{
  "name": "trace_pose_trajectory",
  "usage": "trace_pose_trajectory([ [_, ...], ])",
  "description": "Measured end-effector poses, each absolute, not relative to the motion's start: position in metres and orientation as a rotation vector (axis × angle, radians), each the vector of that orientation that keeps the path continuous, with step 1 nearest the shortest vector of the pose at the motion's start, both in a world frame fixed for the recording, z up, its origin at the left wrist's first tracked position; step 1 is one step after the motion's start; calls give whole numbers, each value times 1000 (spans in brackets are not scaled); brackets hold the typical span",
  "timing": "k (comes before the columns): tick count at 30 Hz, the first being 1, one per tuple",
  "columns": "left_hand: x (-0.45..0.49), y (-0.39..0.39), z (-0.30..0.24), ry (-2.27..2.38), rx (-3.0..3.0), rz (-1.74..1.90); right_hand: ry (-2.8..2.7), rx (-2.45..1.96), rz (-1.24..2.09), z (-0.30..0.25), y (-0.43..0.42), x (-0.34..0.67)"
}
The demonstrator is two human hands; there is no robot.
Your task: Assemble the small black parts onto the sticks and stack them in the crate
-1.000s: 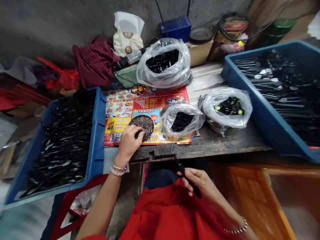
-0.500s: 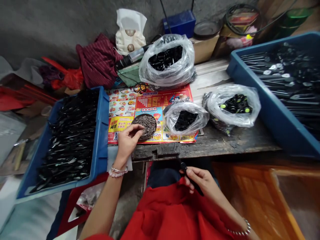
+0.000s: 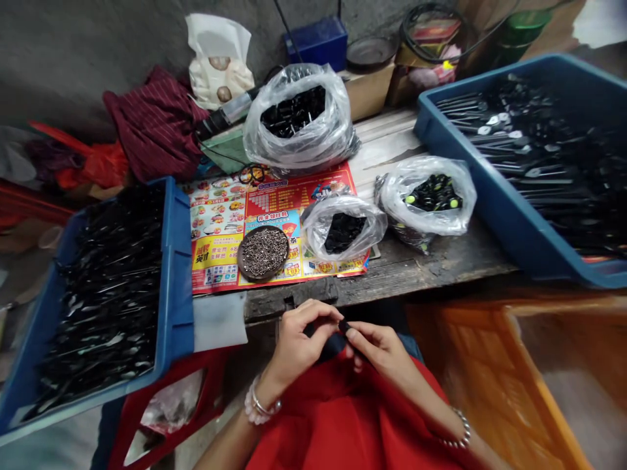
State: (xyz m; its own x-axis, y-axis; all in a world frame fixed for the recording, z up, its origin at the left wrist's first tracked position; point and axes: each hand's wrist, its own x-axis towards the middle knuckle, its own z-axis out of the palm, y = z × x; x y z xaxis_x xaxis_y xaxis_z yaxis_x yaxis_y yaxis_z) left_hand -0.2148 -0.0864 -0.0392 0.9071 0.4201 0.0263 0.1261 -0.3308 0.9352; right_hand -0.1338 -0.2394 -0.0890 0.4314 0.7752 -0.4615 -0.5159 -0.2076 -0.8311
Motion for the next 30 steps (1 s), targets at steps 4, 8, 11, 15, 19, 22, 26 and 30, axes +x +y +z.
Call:
trace_pose_trajectory([
  [4, -214, -87, -41, 328, 1994, 366, -310, -1314, 1194, -90, -240, -134],
  [8, -215, -89, -42, 209, 2100, 416, -365, -1323, 1178, -90, -241, -135],
  [11, -215, -91, -43, 107, 2190, 431, -390, -1341, 1167, -90, -242, -135],
  [15, -218, -94, -44, 93, 2244, 408, -422, -1367, 1151, -89, -243, -135],
  [19, -223, -91, -40, 388, 2091, 348, -405, -1357, 1163, -88, -244, -132],
  [22, -224, -87, -36, 528, 1906, 315, -413, -1376, 1164, -86, -245, -130],
  [26, -221, -85, -32, 581, 1721, 77, -495, -1393, 1159, -82, -245, -130],
  [30, -218, -86, -32, 638, 1648, -29, -570, -1422, 1145, -78, -246, -130],
])
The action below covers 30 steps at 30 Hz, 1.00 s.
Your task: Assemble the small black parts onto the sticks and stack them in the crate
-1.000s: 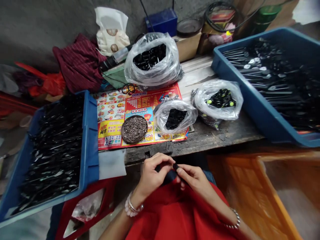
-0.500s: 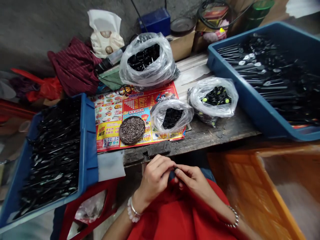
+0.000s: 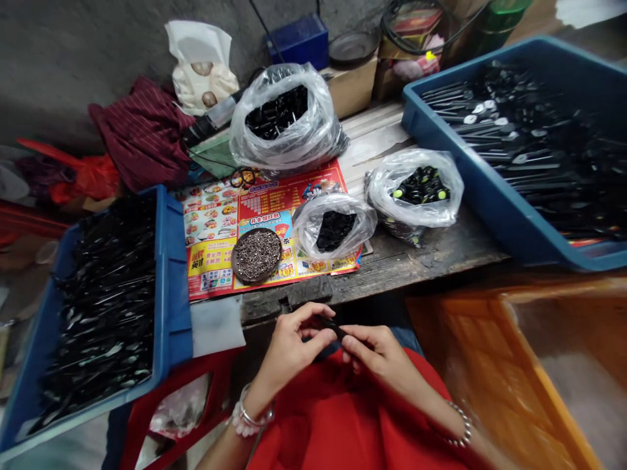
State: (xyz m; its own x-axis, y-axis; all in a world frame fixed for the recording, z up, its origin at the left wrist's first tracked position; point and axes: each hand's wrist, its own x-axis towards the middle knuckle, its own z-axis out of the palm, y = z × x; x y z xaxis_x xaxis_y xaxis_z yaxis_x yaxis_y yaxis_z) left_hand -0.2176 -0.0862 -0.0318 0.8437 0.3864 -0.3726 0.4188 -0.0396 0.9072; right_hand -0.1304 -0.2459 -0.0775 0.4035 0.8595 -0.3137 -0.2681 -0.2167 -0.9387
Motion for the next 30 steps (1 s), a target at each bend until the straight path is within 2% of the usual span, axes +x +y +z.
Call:
trace_pose_trajectory([
  [9, -217, -92, -34, 702, 1635, 23, -676, -1465, 1154, -77, -248, -133],
  [17, -218, -90, -39, 748, 1404, 11, -528, -1396, 1193, -77, -245, -128],
  [27, -221, -88, -44, 657, 1646, 73, -764, -1593, 917, -71, -240, -131],
  [30, -219, -87, -38, 659, 1543, 108, -936, -1665, 836, -67, -243, -116],
])
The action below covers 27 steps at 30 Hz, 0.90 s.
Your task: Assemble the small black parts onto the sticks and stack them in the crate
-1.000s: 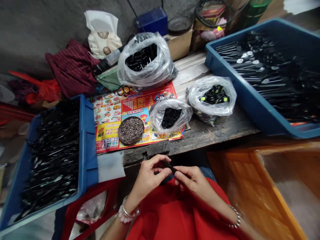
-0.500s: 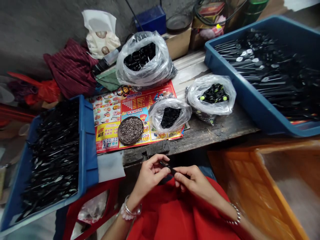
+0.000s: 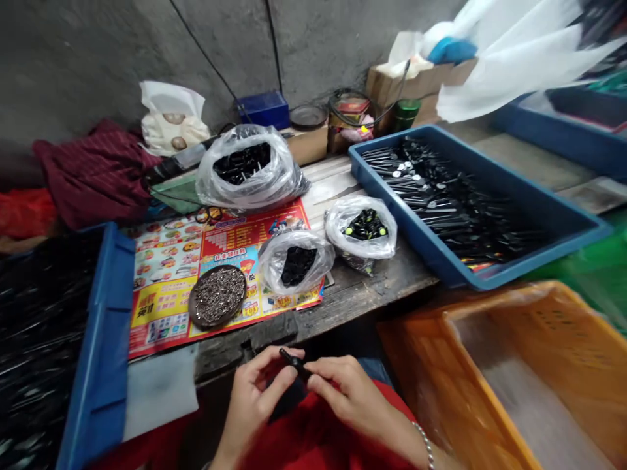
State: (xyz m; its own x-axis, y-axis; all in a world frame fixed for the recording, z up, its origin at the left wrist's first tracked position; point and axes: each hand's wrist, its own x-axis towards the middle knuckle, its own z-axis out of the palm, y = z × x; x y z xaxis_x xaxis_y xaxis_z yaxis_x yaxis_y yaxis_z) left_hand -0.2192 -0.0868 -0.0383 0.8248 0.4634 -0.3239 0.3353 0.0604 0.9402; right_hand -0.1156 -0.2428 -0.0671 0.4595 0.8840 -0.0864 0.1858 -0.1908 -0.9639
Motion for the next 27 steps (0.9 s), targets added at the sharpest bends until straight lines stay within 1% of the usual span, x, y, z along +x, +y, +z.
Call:
trace_pose_trajectory([
  [2, -218, -86, -34, 708, 1424, 169, -1026, -1721, 696, -59, -248, -91],
  [5, -216, -85, -31, 809, 1280, 266, -1045, -1877, 359, -37, -258, -34],
  [8, -212, -85, -31, 846, 1246, 248, -1042, -2043, -52, -13, -261, 30],
  [10, -210, -87, -32, 832, 1272, 212, -1040, -2156, -240, -4, -258, 64],
  [12, -208, -89, -34, 818, 1284, 185, -1063, -2246, -309, -3, -250, 87],
  [17, -210, -94, -37, 799, 1287, 112, -1117, -2312, -272, -17, -233, 99],
  [22, -213, -96, -40, 764, 1279, 96, -1099, -2265, -329, -23, -231, 96],
  [27, -210, -99, -41, 792, 1220, 173, -1019, -2094, -470, -5, -236, 85],
])
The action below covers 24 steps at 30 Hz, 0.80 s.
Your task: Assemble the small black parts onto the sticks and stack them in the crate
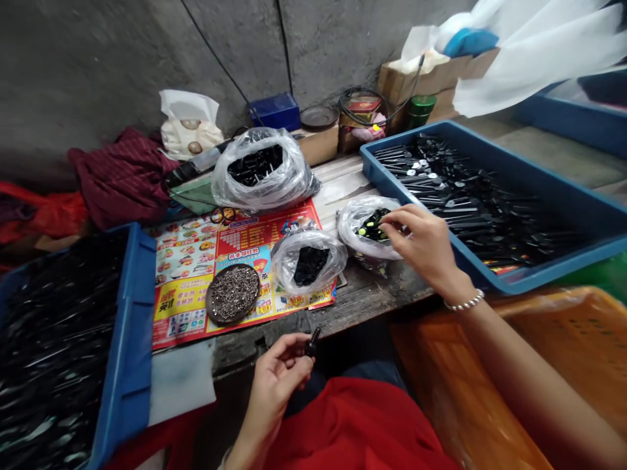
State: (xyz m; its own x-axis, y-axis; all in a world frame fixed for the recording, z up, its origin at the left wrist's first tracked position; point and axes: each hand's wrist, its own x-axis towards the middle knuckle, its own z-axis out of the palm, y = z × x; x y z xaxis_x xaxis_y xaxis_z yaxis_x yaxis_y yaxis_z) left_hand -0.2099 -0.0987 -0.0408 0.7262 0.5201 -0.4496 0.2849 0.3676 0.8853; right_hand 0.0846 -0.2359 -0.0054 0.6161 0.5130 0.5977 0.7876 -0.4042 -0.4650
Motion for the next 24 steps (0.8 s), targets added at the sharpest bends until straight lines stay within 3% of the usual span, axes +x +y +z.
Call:
trace_pose_trajectory([
  [3, -207, -103, -39, 810, 1192, 190, -925, -1932, -377, 8, -241, 46],
  [8, -200, -114, -40, 802, 1230, 320, -809, -1686, 367, -12, -247, -63],
  [11, -198, -119, -42, 773, 1271, 385, -676, -1586, 650, -41, -242, -119],
  [24, -200, -124, -52, 756, 1358, 443, 45, -1050, 1054, -69, -221, -167],
])
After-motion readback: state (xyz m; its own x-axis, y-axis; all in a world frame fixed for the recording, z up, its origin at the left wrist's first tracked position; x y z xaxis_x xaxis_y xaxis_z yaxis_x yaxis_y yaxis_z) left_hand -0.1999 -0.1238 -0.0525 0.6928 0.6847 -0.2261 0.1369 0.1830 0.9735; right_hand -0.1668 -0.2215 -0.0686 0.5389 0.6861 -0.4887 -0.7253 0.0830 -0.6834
